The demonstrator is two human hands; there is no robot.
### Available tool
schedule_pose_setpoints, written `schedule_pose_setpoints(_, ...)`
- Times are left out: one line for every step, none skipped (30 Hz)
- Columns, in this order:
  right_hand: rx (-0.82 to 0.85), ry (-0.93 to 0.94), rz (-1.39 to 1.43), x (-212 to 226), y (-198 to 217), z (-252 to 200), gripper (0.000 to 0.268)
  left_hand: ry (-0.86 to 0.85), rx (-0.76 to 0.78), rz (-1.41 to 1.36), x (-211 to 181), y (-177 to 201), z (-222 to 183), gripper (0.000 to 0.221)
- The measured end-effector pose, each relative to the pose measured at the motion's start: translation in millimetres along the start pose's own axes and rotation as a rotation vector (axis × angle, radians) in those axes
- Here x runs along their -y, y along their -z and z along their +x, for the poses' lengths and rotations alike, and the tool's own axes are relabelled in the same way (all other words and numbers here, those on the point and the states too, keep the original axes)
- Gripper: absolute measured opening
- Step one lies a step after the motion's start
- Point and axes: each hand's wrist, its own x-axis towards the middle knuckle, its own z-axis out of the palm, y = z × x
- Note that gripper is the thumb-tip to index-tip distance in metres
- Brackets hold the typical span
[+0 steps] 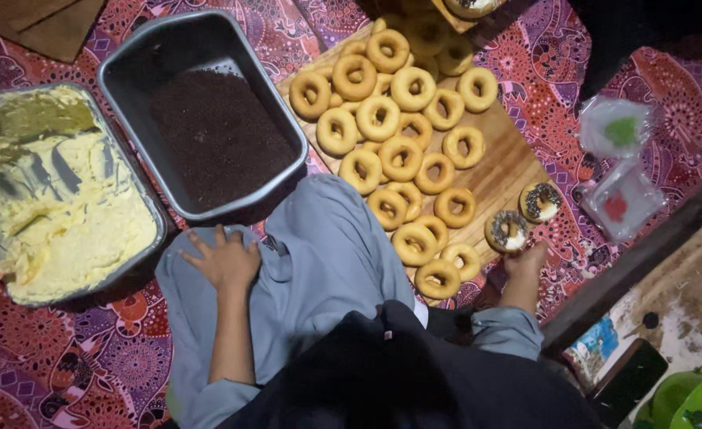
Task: The person dips donuts into a yellow cream and then into a dark crumb topping, placing the finished donuts on a wooden board. The process is repeated for multiple donuts.
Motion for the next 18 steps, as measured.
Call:
schedule_pose_setpoints(0.033, 0.086, -0.035, -2, -7, -4, 0.07, 0.003, -0.011, 0.0, 6, -1, -1, 0.051)
schedule_pose_setpoints(0.066, 0.172, -0.071, -5, -14, -9, 0.07, 0.019, 0.001, -0.001, 14, -3, -3, 0.051)
schedule_pose_setpoints(0.098, 0.258, -0.107, -9, -18, -16, 0.07, 0.034, 0.014, -0.002, 22, -5, -7, 0.05)
schedule_pose_setpoints(-0.039, 0.523, -0.301, -17, -18, -26, 0.07, 0.049, 0.026, -0.001, 30, -6, -10, 0.049)
schedule_pose_setpoints(-0.156, 0.707, -0.451, -28, -17, -36, 0.069, 0.039, 0.026, 0.011, 37, -7, -14, 0.049)
schedule_pose_setpoints(-0.186, 0.802, -0.587, -40, -11, -48, 0.069, 0.027, 0.022, 0.024, 43, -7, -17, 0.048)
schedule_pose_setpoints(-0.166, 0.853, -0.718, -53, -3, -61, 0.068, 0.015, 0.019, 0.036, 48, -8, -20, 0.048)
schedule_pose_setpoints(-0.091, 0.823, -0.87, -67, 9, -73, 0.067, -0.008, 0.0, 0.016, 51, -8, -23, 0.048)
schedule_pose_setpoints(-0.021, 0.798, -1.039, -82, 23, -85, 0.067, -0.031, -0.019, -0.005, 52, -9, -26, 0.049)
schedule_pose_setpoints(0.023, 0.761, -1.219, -96, 34, -96, 0.066, -0.054, -0.038, -0.023, 55, -9, -27, 0.05)
schedule_pose_setpoints(0.059, 0.736, -1.423, -108, 42, -106, 0.066, -0.075, -0.044, -0.038, 56, -9, -28, 0.048)
schedule_pose_setpoints(0.079, 0.741, -1.578, -116, 45, -111, 0.065, -0.099, -0.054, -0.053, 54, -9, -28, 0.046)
schedule_pose_setpoints(0.063, 0.784, -1.644, -127, 56, -121, 0.065, -0.124, -0.064, -0.068, 54, -9, -31, 0.045)
schedule_pose_setpoints(0.039, 0.882, -1.583, -132, 62, -127, 0.065, -0.145, -0.052, -0.078, 54, -8, -34, 0.044)
schedule_pose_setpoints(0.089, 1.062, -1.498, -133, 62, -128, 0.063, -0.167, -0.04, -0.088, 53, -6, -37, 0.044)
schedule_pose_setpoints(0.068, 0.974, -1.284, -128, 57, -125, 0.067, -0.177, -0.031, -0.104, 50, -5, -41, 0.043)
schedule_pose_setpoints(0.036, 0.9, -1.126, -123, 48, -119, 0.066, -0.207, -0.06, -0.108, 47, -5, -41, 0.044)
schedule_pose_setpoints(0.037, 0.828, -1.036, -119, 46, -116, 0.064, -0.23, -0.078, -0.111, 45, -5, -46, 0.044)
